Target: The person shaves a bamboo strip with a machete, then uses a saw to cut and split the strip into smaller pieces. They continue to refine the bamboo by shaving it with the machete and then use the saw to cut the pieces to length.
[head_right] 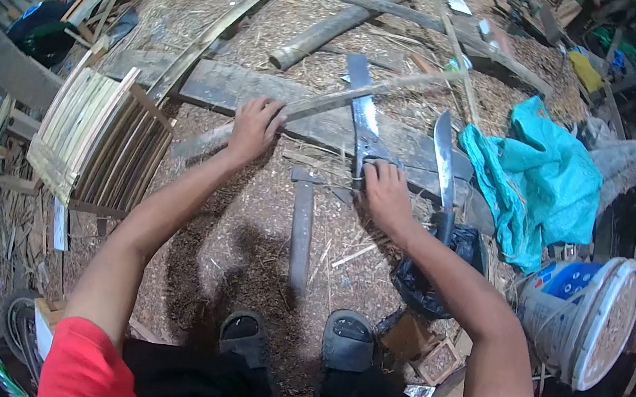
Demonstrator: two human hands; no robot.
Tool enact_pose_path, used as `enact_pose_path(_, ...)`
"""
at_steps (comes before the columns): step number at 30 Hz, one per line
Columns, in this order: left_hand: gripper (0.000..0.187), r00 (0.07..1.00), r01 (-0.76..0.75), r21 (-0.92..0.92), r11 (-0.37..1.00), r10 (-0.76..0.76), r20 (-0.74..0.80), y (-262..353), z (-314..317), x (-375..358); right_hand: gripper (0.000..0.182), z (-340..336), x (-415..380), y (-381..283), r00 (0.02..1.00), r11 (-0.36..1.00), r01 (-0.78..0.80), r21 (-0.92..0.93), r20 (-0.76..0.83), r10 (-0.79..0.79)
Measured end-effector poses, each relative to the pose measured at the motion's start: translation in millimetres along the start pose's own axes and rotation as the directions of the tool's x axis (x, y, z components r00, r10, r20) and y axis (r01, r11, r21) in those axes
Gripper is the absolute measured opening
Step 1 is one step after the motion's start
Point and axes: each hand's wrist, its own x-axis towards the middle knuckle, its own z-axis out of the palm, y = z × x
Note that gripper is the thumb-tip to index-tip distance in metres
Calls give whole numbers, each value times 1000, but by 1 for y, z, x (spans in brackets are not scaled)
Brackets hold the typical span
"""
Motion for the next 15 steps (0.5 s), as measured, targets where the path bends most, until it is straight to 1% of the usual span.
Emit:
enact_pose_path(2, 29, 999, -19, -13, 1000, 18, -31, -8, 3, 5, 53, -4, 4, 5, 1000, 999, 19, -27, 24, -18)
enact_pose_path(3, 29, 999, -30, -18, 999, 30, -36, -11, 4, 8, 46, -9, 7, 3, 998, 998, 54, -19, -38, -55)
enact_pose_path(6, 28, 997, -42, -65, 997, 38, -60, -19, 12, 15, 42, -23, 16, 2, 979, 971, -197, 137, 85, 187)
enact_pose_path(7, 27, 997, -43, -88, 995, 37, -69, -21, 15, 17, 28, -22, 20, 4, 945, 928, -328, 176, 68, 321)
enact_pose_path(8, 27, 997, -23, -105, 994, 14, -79, -24, 19, 20, 26, -22, 21, 4, 932, 894, -344, 285, -13, 363)
enact_pose_path(9, 26, 996, -4, -124, 992, -7, -88, -24, 20, 23, 23, -21, 21, 6, 907, 852, -348, 391, -88, 411)
enact_pose_path(11, 26, 991, 26, -155, 988, -46, -123, -26, 24, 31, 19, -18, 20, 9, 826, 745, -312, 589, -219, 519)
enact_pose_path(13, 26, 981, 51, -176, 983, -82, -175, -26, 18, 43, 25, -16, 22, 10, 787, 603, -221, 767, -225, 574)
enact_pose_path(14, 26, 972, 94, -186, 978, -131, -197, -27, 15, 49, 28, -13, 23, 10, 768, 517, -166, 839, -219, 602)
enact_pose_path(15, 26, 959, 139, -196, 971, -181, -218, -28, 12, 55, 34, -31, 27, -1, 777, 487, -212, 847, -157, 610)
